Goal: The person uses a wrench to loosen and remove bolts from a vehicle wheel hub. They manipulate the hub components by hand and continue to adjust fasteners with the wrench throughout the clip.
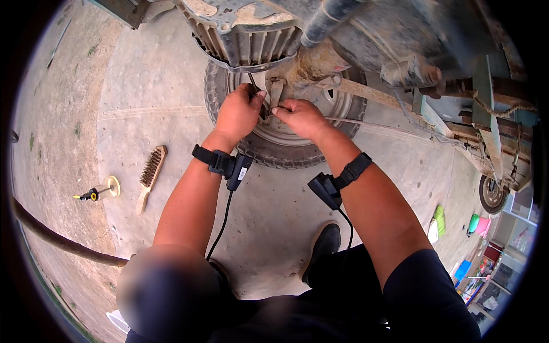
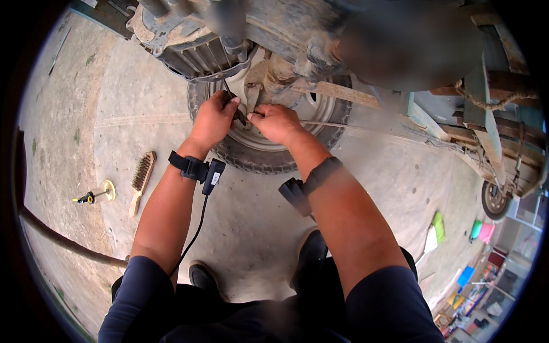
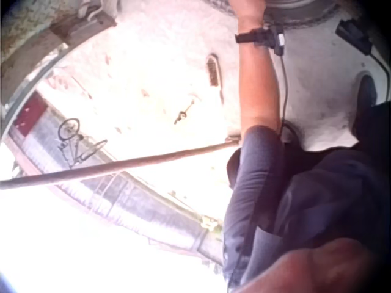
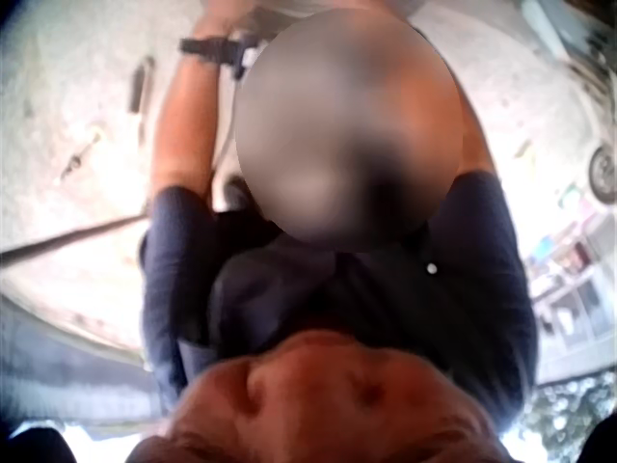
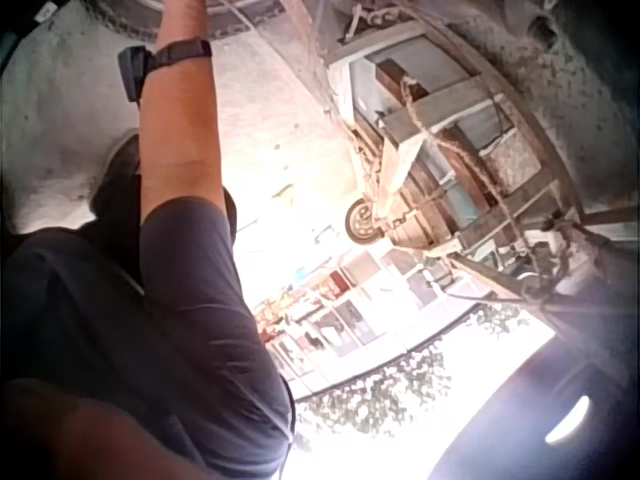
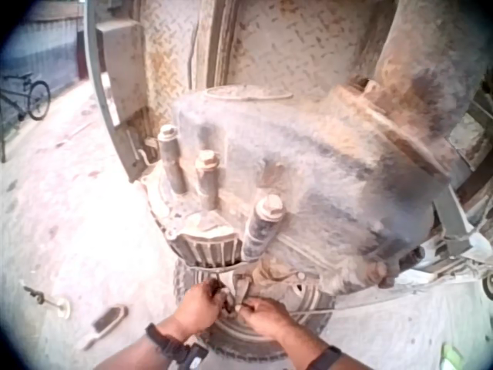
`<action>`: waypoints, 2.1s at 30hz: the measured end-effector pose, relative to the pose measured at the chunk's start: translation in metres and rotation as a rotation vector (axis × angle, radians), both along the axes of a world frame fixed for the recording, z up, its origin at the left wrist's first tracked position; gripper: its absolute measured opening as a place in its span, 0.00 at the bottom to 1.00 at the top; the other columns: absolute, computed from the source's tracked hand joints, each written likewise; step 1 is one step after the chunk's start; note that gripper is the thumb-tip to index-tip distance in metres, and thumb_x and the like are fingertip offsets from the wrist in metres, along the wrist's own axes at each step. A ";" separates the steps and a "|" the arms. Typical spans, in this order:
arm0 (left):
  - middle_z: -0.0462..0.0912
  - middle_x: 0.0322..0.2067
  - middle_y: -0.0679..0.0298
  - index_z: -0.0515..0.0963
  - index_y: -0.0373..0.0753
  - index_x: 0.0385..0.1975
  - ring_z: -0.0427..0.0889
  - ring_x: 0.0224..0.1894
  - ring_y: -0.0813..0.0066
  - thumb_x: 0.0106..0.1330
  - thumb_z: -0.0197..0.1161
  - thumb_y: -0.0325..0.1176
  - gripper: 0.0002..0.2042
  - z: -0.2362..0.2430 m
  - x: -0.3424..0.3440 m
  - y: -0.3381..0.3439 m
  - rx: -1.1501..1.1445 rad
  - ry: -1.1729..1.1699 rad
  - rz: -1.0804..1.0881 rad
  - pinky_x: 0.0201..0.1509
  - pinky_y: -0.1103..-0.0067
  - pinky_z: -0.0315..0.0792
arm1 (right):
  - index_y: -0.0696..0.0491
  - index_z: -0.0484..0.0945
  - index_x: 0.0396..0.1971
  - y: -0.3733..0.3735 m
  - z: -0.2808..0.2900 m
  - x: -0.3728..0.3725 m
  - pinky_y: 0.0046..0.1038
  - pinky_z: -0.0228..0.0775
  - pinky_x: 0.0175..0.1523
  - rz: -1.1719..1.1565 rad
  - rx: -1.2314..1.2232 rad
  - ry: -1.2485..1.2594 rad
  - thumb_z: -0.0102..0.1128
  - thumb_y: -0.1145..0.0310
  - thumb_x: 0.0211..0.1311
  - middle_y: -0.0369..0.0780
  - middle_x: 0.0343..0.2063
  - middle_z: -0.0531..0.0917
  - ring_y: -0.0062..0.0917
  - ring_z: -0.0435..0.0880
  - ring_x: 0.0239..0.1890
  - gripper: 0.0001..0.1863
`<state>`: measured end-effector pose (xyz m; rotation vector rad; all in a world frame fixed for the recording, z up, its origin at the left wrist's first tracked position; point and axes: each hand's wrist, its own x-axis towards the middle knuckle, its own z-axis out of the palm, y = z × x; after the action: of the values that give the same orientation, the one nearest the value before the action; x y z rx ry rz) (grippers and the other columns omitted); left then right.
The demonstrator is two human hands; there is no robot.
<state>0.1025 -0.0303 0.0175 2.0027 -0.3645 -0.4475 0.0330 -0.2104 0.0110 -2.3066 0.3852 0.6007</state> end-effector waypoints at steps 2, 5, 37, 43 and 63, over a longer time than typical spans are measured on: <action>0.81 0.25 0.57 0.78 0.27 0.38 0.78 0.22 0.65 0.72 0.61 0.40 0.16 -0.005 0.012 -0.001 -0.021 0.338 0.028 0.27 0.71 0.70 | 0.45 0.84 0.49 0.000 -0.004 0.000 0.37 0.73 0.57 0.002 0.006 -0.010 0.53 0.41 0.65 0.41 0.47 0.87 0.39 0.83 0.52 0.26; 0.79 0.24 0.65 0.78 0.28 0.37 0.73 0.20 0.76 0.72 0.62 0.41 0.17 -0.003 0.019 -0.005 -0.041 0.543 0.052 0.24 0.77 0.66 | 0.45 0.84 0.49 -0.001 -0.004 -0.001 0.37 0.74 0.57 0.010 -0.002 -0.017 0.53 0.41 0.65 0.41 0.46 0.87 0.40 0.83 0.52 0.26; 0.86 0.34 0.56 0.74 0.41 0.44 0.86 0.35 0.50 0.68 0.65 0.30 0.09 -0.012 -0.070 0.024 -0.042 -0.468 0.029 0.36 0.65 0.79 | 0.47 0.84 0.50 0.000 -0.002 0.002 0.37 0.72 0.60 0.003 -0.012 0.016 0.53 0.42 0.65 0.42 0.50 0.86 0.40 0.82 0.55 0.27; 0.85 0.32 0.49 0.77 0.35 0.40 0.84 0.36 0.45 0.70 0.63 0.37 0.11 -0.003 -0.031 0.015 0.192 -0.279 -0.087 0.39 0.60 0.78 | 0.45 0.84 0.49 -0.002 -0.002 0.001 0.37 0.72 0.59 0.003 -0.007 0.012 0.52 0.43 0.66 0.41 0.49 0.86 0.39 0.82 0.54 0.25; 0.79 0.22 0.58 0.76 0.26 0.37 0.78 0.26 0.72 0.74 0.58 0.39 0.16 0.008 0.000 0.020 -0.081 0.301 0.055 0.30 0.71 0.72 | 0.47 0.84 0.50 0.000 -0.005 0.000 0.36 0.73 0.58 -0.010 -0.002 -0.019 0.53 0.41 0.65 0.42 0.47 0.87 0.39 0.83 0.53 0.27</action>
<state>0.1027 -0.0101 0.0251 1.8279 -0.1370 -0.6776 0.0328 -0.2103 0.0056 -2.3090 0.3883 0.5732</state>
